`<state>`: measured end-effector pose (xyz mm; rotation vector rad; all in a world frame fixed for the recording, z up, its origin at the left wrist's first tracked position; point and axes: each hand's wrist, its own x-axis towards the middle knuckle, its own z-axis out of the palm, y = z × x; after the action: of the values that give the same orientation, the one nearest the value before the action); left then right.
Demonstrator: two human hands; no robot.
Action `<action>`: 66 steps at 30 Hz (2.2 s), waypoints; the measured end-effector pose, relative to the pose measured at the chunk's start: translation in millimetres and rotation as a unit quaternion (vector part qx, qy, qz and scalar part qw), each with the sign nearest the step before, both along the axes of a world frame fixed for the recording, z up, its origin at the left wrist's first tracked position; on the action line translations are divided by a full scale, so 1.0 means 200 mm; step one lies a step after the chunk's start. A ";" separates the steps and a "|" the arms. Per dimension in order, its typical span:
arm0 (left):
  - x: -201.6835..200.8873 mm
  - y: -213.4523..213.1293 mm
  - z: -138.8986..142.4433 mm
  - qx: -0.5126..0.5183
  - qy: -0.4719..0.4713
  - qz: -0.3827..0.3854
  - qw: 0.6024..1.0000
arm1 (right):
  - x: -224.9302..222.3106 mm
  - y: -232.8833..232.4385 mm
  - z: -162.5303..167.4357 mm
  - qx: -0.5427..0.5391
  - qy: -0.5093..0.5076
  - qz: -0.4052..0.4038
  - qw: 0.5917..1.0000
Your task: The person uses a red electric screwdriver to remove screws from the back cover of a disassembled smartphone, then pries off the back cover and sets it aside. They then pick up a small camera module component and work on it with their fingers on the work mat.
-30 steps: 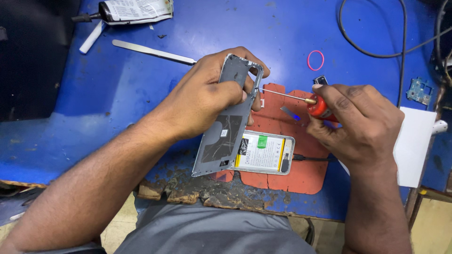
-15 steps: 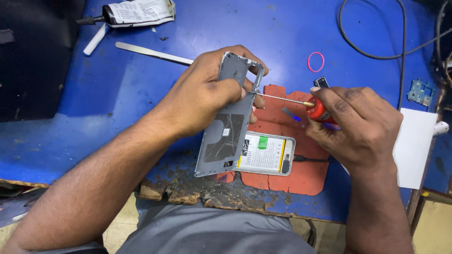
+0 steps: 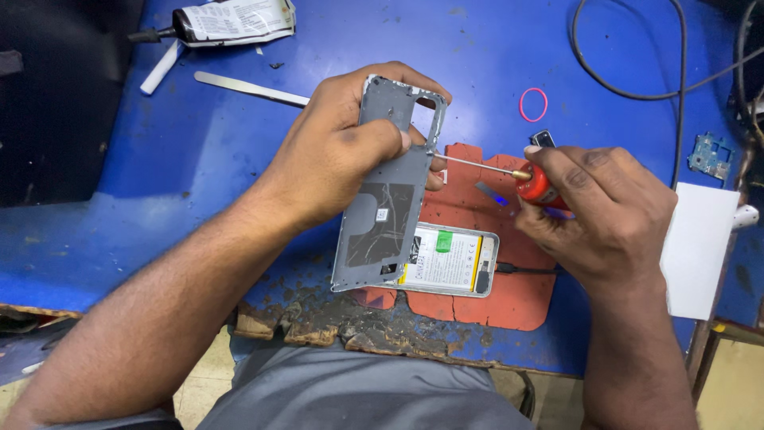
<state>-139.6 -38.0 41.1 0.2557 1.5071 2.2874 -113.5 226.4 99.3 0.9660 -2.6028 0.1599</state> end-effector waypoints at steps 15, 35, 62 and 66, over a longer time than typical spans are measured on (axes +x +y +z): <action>0.02 0.10 -0.05 0.172 -0.017 0.013 0.985 | 0.06 -0.01 -0.08 -0.100 -0.030 -0.093 0.990; 0.03 0.16 -0.02 0.209 -0.041 0.034 0.976 | 0.07 0.00 -0.12 -0.068 -0.007 -0.105 0.992; 0.09 0.19 -0.05 0.183 -0.047 -0.025 0.982 | 0.12 -0.03 -0.12 -0.059 -0.013 -0.102 0.993; 0.09 0.18 -0.05 0.191 -0.055 -0.031 0.979 | 0.12 -0.03 -0.12 -0.061 -0.024 -0.097 0.993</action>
<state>-120.8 -2.1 31.7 0.2702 0.9824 2.4807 -89.7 220.0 74.9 0.6703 -2.6777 0.2902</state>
